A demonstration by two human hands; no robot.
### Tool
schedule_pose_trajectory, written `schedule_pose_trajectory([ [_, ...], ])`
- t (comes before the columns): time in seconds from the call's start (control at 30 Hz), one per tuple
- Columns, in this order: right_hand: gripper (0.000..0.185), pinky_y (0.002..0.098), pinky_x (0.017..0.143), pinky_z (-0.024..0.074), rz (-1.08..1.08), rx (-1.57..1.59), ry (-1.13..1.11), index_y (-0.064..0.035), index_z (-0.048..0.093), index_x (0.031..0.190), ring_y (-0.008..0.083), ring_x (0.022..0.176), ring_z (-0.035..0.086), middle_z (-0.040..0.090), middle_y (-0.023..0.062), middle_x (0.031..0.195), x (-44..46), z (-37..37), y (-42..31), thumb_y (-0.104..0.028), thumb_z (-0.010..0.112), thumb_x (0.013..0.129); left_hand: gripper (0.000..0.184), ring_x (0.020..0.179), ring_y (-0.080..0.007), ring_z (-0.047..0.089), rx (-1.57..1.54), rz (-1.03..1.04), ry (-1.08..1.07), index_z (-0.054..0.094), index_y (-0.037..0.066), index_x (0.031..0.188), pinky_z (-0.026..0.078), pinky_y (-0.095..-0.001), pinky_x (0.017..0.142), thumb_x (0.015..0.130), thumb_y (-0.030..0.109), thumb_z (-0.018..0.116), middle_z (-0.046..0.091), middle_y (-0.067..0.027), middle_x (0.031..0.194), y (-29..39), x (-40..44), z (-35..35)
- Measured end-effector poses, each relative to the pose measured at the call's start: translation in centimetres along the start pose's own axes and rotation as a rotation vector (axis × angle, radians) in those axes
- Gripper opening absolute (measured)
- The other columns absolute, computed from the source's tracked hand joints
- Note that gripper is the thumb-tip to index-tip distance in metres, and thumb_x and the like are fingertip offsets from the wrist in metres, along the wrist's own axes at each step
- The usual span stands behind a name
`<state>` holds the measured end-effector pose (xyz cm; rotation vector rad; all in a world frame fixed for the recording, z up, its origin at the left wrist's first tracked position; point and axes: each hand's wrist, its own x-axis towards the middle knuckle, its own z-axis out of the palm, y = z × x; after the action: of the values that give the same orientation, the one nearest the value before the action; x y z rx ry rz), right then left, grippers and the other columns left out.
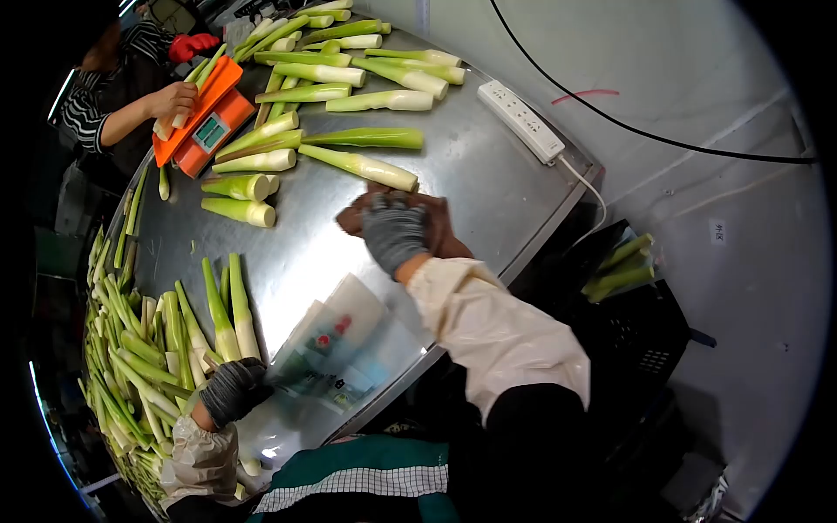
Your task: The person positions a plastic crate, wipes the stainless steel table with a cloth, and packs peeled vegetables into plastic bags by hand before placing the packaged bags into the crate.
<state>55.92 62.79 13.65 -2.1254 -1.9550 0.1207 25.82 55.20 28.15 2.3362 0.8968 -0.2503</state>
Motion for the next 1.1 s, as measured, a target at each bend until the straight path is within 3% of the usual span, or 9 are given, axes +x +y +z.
schedule_pose_trajectory([
  [0.17,0.042,0.0539,0.084,0.0316,0.120,-0.364,-0.146,-0.0107,0.042,0.117,0.0331,0.108,0.038,0.042,0.0147,0.117,-2.6,-5.9,8.6,-0.025,0.042,0.078,0.017,0.066,-0.0326,0.054,-0.001,0.011,0.005,0.057,0.003,0.076,0.045,-0.0385,0.061,0.067,0.017,0.058,0.055,-0.0150,0.071,-0.5,-0.3,0.4],
  [0.33,0.048,0.0520,0.082,0.0363,0.432,-0.370,-0.147,-0.0198,0.043,0.118,0.0347,0.106,0.041,0.038,0.0096,0.122,-0.7,-7.6,20.1,-0.034,0.052,0.073,0.016,0.068,-0.0312,0.054,0.011,0.038,-0.024,0.057,0.003,0.077,0.045,-0.0380,0.061,0.068,0.017,0.058,0.055,-0.0142,0.073,0.3,-0.2,0.1],
  [0.53,0.053,0.0493,0.083,0.0368,0.541,-0.326,-0.036,-0.0241,0.040,0.122,0.0353,0.110,0.038,0.033,0.0078,0.128,-0.5,-7.8,20.6,-0.039,0.054,0.073,0.017,0.070,-0.0323,0.054,-0.036,0.115,-0.002,0.057,0.003,0.077,0.045,-0.0377,0.062,0.068,0.016,0.060,0.055,-0.0153,0.074,0.7,-1.5,-0.1],
  [0.6,0.049,0.0496,0.086,0.0335,0.593,-0.471,0.155,-0.0241,0.043,0.119,0.0347,0.112,0.035,0.029,0.0078,0.130,-1.3,-8.3,17.3,-0.038,0.052,0.074,0.016,0.069,-0.0339,0.053,-0.142,0.112,0.021,0.056,0.003,0.075,0.044,-0.0379,0.060,0.069,0.016,0.062,0.053,-0.0167,0.073,1.8,-2.2,-1.3],
  [0.7,0.045,0.0507,0.089,0.0297,0.333,-0.409,-0.094,-0.0186,0.046,0.116,0.0337,0.115,0.031,0.029,0.0087,0.131,-3.8,-8.8,12.2,-0.034,0.051,0.075,0.018,0.068,-0.0332,0.053,-0.163,0.124,-0.048,0.055,0.002,0.077,0.043,-0.0368,0.059,0.069,0.017,0.062,0.054,-0.0156,0.074,1.3,-2.1,-1.9],
  [0.8,0.042,0.0474,0.090,0.0303,0.347,-0.359,-0.147,-0.0126,0.050,0.112,0.0296,0.113,0.035,0.038,0.0089,0.124,-3.8,-6.9,13.2,-0.031,0.051,0.074,0.021,0.069,-0.0307,0.054,-0.087,0.075,-0.072,0.054,0.002,0.077,0.044,-0.0356,0.060,0.075,0.023,0.055,0.054,-0.0156,0.075,-0.9,-0.3,-0.8],
  [0.93,0.037,0.0362,0.091,0.0324,0.053,-0.122,0.138,-0.0062,0.054,0.102,0.0276,0.105,0.042,0.050,0.0097,0.111,1.0,-7.6,9.1,-0.022,0.056,0.069,0.016,0.071,-0.0305,0.056,0.065,0.012,-0.029,0.056,0.007,0.077,0.045,-0.0387,0.062,0.074,0.022,0.054,0.055,-0.0139,0.077,-2.1,3.6,0.5],
  [1.0,0.047,0.0365,0.093,0.0313,-0.100,-0.077,0.160,-0.0048,0.049,0.108,0.0303,0.107,0.041,0.048,0.0128,0.112,4.4,-7.9,5.3,-0.018,0.061,0.064,0.016,0.074,-0.0307,0.056,0.143,-0.057,-0.060,0.057,0.007,0.079,0.045,-0.0392,0.065,0.074,0.022,0.054,0.056,-0.0128,0.078,-2.1,5.8,0.5],
  [1.1,0.074,0.0456,0.100,0.0181,-0.122,-0.226,-0.124,-0.0047,0.024,0.129,0.0302,0.122,0.026,0.029,0.0157,0.130,9.2,-7.2,0.3,-0.019,0.060,0.066,0.021,0.072,-0.0313,0.056,0.207,-0.118,-0.116,0.059,0.006,0.075,0.045,-0.0388,0.063,0.073,0.027,0.057,0.056,-0.0146,0.076,-3.6,8.1,1.0],
])
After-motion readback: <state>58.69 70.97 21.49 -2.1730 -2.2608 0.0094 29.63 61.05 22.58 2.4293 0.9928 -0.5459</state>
